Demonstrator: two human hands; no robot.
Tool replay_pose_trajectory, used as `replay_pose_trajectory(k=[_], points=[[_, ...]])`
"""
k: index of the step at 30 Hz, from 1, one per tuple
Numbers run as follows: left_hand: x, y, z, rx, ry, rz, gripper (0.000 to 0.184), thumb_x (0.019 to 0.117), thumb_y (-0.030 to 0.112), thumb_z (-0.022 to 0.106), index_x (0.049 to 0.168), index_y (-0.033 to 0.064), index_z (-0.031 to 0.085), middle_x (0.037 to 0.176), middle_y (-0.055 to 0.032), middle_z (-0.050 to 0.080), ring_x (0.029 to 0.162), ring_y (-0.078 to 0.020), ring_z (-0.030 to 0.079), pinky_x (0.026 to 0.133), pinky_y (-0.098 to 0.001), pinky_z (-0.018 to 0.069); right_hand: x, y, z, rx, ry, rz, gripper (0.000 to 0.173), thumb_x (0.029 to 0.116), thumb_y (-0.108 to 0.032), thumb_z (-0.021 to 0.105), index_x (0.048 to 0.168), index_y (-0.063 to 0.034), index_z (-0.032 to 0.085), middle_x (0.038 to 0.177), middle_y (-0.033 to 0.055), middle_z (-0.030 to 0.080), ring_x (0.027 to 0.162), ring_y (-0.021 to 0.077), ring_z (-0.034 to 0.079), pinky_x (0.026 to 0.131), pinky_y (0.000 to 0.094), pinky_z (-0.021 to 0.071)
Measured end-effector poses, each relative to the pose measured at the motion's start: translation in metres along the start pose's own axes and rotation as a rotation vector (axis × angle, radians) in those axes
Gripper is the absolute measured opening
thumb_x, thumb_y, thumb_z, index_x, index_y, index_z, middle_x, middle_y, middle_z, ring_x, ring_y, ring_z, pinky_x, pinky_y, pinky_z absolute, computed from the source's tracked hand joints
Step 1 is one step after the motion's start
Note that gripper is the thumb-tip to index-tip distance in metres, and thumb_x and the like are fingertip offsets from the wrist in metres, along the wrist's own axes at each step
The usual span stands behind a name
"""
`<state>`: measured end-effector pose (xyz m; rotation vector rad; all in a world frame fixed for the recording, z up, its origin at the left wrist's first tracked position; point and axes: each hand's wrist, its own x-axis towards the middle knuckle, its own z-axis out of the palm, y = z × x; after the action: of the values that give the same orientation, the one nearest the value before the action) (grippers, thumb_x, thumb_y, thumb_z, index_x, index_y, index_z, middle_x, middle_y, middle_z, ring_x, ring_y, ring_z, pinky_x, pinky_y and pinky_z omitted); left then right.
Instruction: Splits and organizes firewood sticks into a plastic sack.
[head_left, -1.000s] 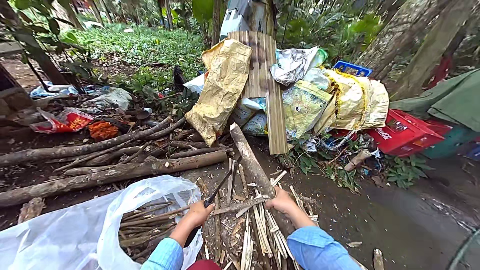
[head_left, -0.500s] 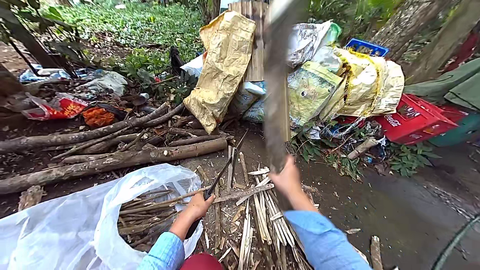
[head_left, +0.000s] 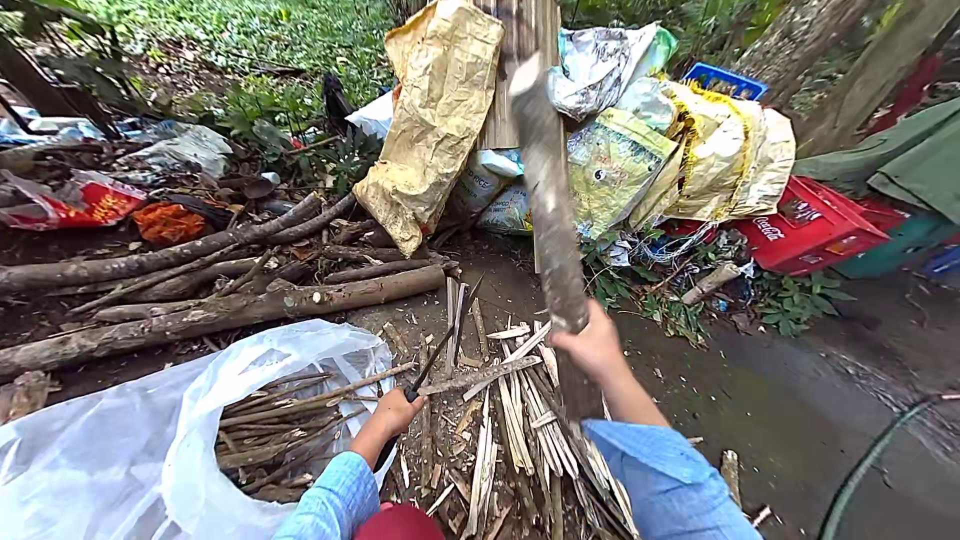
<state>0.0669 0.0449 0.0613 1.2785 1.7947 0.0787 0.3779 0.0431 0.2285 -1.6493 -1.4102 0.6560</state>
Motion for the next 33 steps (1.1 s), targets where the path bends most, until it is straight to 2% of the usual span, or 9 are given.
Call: replay_pose_trajectory(k=[5, 7, 10, 13, 20, 26, 29, 31, 33], points=[[0.006, 0.002, 0.005, 0.039, -0.018, 0.014, 0.055, 0.1054, 0.045, 0.056, 0.128, -0.0048, 0.059, 0.111, -0.0263, 0.067, 0.100, -0.0364, 0.068, 0.093, -0.0536, 0.0528, 0.021, -0.017, 0.011, 0.096, 0.291, -0.154, 0.089, 0.0655, -0.006, 0.087, 0.141, 0.0060, 0.041, 0.114, 0.0217, 0.065, 0.103, 0.0269, 0.068, 0.091, 0.0460, 0.0561], [0.007, 0.004, 0.006, 0.058, -0.016, 0.022, 0.056, 0.1050, 0.046, 0.057, 0.128, -0.0055, 0.058, 0.113, -0.0271, 0.066, 0.103, -0.0371, 0.068, 0.095, -0.0541, 0.0519, 0.012, 0.027, 0.040, -0.114, 0.149, -0.009, 0.089, 0.0699, -0.010, 0.086, 0.144, 0.0095, 0.040, 0.117, 0.0260, 0.067, 0.107, 0.0343, 0.068, 0.095, 0.0512, 0.0556], [0.012, 0.003, 0.006, 0.109, -0.047, -0.005, 0.060, 0.1046, 0.049, 0.056, 0.131, -0.0051, 0.058, 0.116, -0.0269, 0.066, 0.106, -0.0371, 0.068, 0.097, -0.0539, 0.0515, -0.005, 0.113, 0.083, -0.632, -0.359, 0.381, 0.083, 0.0801, -0.022, 0.081, 0.149, -0.0010, 0.041, 0.126, 0.0258, 0.066, 0.115, 0.0425, 0.066, 0.095, 0.0626, 0.0529], [0.021, -0.009, 0.005, 0.214, -0.112, -0.036, 0.063, 0.1050, 0.050, 0.054, 0.134, -0.0058, 0.057, 0.120, -0.0278, 0.066, 0.107, -0.0377, 0.068, 0.098, -0.0543, 0.0520, -0.032, 0.166, 0.111, -0.549, -0.498, 0.581, 0.088, 0.0743, -0.019, 0.087, 0.148, -0.0030, 0.042, 0.126, 0.0250, 0.066, 0.118, 0.0406, 0.066, 0.097, 0.0607, 0.0521], [0.034, 0.001, 0.026, 0.284, -0.111, 0.018, 0.060, 0.1047, 0.048, 0.055, 0.131, -0.0058, 0.060, 0.128, -0.0289, 0.063, 0.124, -0.0401, 0.061, 0.106, -0.0578, 0.0464, -0.062, 0.168, 0.115, 0.057, -0.219, 0.576, 0.071, 0.0631, 0.005, 0.087, 0.128, 0.0039, 0.058, 0.112, 0.0246, 0.068, 0.103, 0.0354, 0.067, 0.090, 0.0551, 0.0542], [0.048, -0.003, 0.023, 0.242, -0.122, 0.005, 0.061, 0.1052, 0.049, 0.054, 0.130, -0.0057, 0.059, 0.124, -0.0286, 0.064, 0.116, -0.0396, 0.065, 0.103, -0.0560, 0.0485, -0.019, 0.102, 0.051, 0.022, 0.127, 0.184, 0.088, 0.0659, -0.003, 0.087, 0.142, 0.0081, 0.044, 0.122, 0.0274, 0.064, 0.113, 0.0358, 0.065, 0.098, 0.0539, 0.0520], [0.054, -0.007, 0.024, 0.184, -0.108, -0.002, 0.059, 0.1046, 0.047, 0.057, 0.130, -0.0055, 0.059, 0.121, -0.0282, 0.065, 0.111, -0.0390, 0.066, 0.100, -0.0550, 0.0498, -0.011, 0.091, 0.052, 0.030, 0.273, 0.084, 0.092, 0.0654, -0.003, 0.087, 0.143, 0.0119, 0.040, 0.121, 0.0295, 0.064, 0.112, 0.0362, 0.066, 0.099, 0.0525, 0.0516], [0.059, -0.008, 0.025, 0.151, -0.093, -0.011, 0.059, 0.1042, 0.047, 0.058, 0.132, -0.0049, 0.058, 0.122, -0.0279, 0.065, 0.111, -0.0389, 0.067, 0.100, -0.0554, 0.0503, -0.021, 0.110, 0.072, -0.048, 0.243, 0.141, 0.089, 0.0659, -0.005, 0.088, 0.141, 0.0112, 0.043, 0.117, 0.0287, 0.066, 0.108, 0.0384, 0.067, 0.096, 0.0559, 0.0534], [0.060, -0.007, 0.026, 0.144, -0.091, -0.019, 0.059, 0.1043, 0.048, 0.057, 0.132, -0.0042, 0.058, 0.122, -0.0274, 0.065, 0.111, -0.0382, 0.067, 0.100, -0.0548, 0.0505, -0.038, 0.143, 0.096, -0.307, 0.013, 0.357, 0.085, 0.0733, -0.013, 0.087, 0.145, 0.0049, 0.045, 0.117, 0.0270, 0.068, 0.109, 0.0410, 0.068, 0.095, 0.0594, 0.0534]])
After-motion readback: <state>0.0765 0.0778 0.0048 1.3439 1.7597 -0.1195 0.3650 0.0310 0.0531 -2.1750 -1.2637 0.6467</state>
